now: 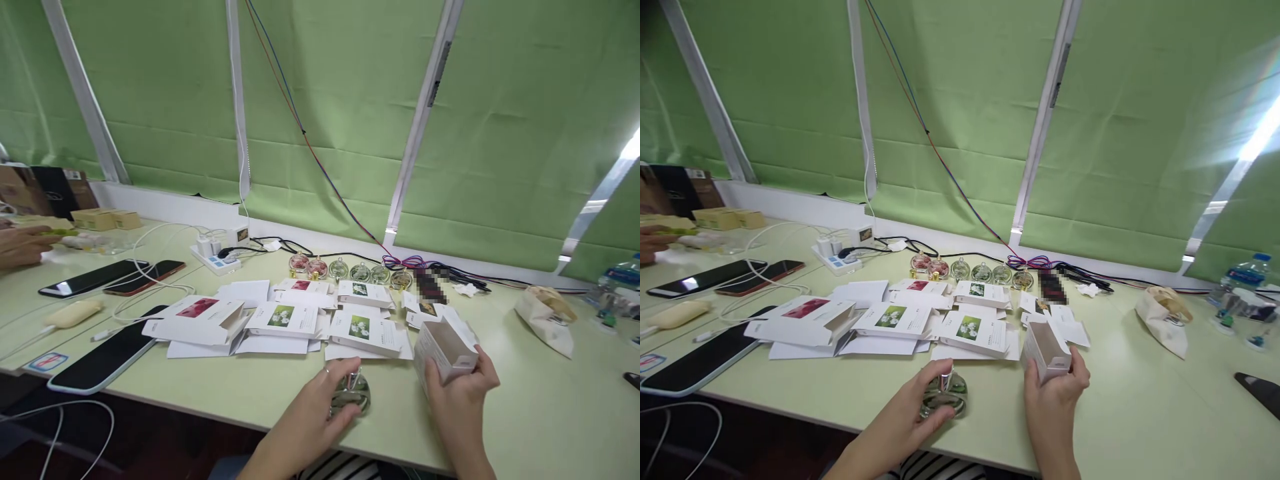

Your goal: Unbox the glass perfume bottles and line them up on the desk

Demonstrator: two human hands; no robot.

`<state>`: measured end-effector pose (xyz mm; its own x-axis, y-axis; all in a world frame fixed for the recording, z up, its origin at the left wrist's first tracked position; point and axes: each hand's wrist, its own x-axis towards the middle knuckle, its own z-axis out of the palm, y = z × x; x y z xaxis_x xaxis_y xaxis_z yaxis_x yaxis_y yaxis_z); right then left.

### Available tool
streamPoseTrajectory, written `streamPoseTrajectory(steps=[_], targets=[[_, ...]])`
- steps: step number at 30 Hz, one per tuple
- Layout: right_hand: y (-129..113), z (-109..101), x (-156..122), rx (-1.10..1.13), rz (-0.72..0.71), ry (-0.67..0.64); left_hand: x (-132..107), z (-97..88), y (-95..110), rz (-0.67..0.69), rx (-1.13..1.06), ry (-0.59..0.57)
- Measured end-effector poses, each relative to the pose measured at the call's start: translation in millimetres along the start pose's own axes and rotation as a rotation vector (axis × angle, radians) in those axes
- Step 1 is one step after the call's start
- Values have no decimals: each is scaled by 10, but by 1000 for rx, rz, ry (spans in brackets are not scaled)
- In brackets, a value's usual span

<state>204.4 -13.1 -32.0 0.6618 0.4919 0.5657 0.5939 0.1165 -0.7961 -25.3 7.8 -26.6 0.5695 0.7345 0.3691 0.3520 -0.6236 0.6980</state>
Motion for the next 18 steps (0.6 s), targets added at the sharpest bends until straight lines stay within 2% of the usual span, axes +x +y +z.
streamPoseTrajectory(steps=[18], targets=[[32,-43,36,-53,-30,36,21,-24,35,-7,14,8]])
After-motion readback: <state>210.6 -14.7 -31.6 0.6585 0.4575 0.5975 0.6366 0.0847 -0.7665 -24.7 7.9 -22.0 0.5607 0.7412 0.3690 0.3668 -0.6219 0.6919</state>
